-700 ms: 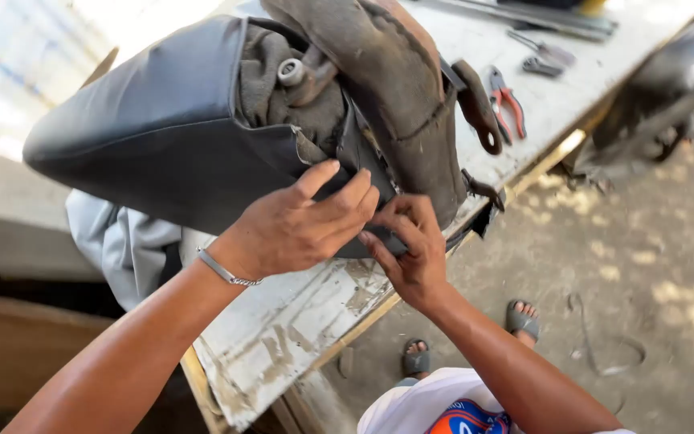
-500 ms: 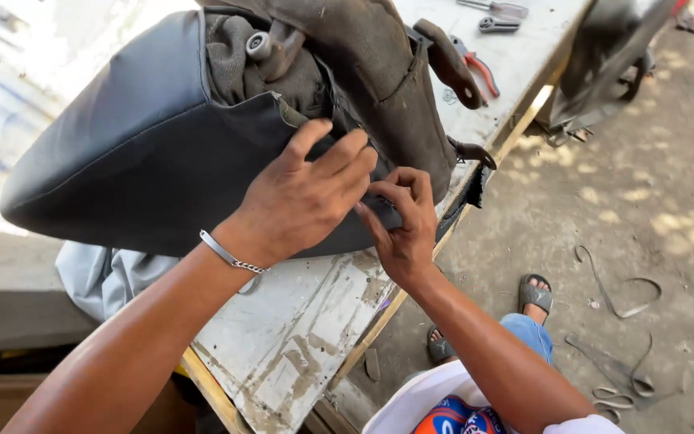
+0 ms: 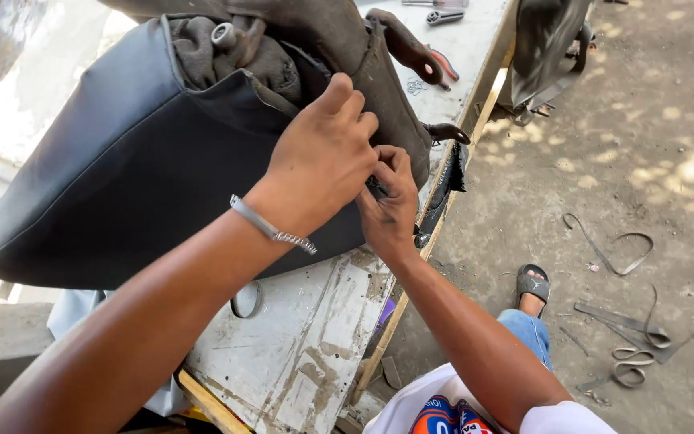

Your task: Securing black upholstery fabric to a motorcycle seat frame using pliers and metal clips.

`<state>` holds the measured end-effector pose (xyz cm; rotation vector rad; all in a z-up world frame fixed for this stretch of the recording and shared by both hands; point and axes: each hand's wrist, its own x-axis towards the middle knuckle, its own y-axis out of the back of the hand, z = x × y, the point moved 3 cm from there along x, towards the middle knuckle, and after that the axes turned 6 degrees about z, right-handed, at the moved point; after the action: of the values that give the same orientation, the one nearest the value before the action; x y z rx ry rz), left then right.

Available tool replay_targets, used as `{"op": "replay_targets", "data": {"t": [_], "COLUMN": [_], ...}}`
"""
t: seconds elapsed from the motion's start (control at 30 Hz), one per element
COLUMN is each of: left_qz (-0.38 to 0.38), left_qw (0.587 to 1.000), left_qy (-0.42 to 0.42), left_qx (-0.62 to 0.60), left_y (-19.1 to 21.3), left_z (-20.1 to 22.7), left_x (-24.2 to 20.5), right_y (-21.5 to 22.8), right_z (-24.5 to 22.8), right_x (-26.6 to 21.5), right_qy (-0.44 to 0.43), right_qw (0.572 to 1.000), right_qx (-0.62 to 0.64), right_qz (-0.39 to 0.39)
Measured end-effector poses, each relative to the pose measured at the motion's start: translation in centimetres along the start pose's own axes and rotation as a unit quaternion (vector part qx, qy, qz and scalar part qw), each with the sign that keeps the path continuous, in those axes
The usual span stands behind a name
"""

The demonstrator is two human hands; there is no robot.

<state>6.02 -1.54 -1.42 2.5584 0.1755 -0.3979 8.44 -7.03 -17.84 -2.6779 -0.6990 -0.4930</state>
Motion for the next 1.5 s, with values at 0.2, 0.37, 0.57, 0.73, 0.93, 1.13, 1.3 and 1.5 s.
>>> {"op": "replay_targets", "data": {"t": [0.2,0.37,0.57,0.73,0.93,1.13,1.3,1.5], "left_qz": [-0.027,0.158,0.269,0.306,0.274,0.205,0.280,0.356], "left_qw": [0.999,0.986,0.955,0.941,0.953,0.966,0.955,0.931], "left_qy": [-0.020,0.042,0.072,0.036,0.025,0.045,-0.009,-0.044], "left_qx": [0.028,-0.022,-0.106,-0.138,-0.127,-0.151,-0.098,-0.075], "left_y": [1.0,-1.4,-4.5,-4.5,-3.9,-3.6,-2.6,-3.8], "left_z": [0.2,1.0,1.5,0.4,0.4,0.4,-0.3,-0.6], "left_x": [-0.6,-2.5,-2.2,-1.8,-2.2,-1.1,-2.6,-2.5], "right_y": [-0.7,-0.3,-0.2,0.8,0.5,0.1,-0.5,-0.9], "right_z": [-0.6,0.2,2.4,2.4,0.5,1.3,-0.7,0.6], "right_x": [-0.7,-1.6,-0.9,0.8,1.9,1.5,0.7,0.7], "right_qy": [-0.014,-0.019,-0.009,-0.066,-0.045,-0.032,0.012,0.043], "right_qw": [0.998,0.998,0.996,0.987,0.994,0.998,0.999,0.998], "right_qx": [0.040,0.060,0.072,0.138,0.074,0.051,0.012,0.025], "right_qz": [0.035,0.005,-0.050,-0.051,-0.068,-0.029,0.028,0.048]}}
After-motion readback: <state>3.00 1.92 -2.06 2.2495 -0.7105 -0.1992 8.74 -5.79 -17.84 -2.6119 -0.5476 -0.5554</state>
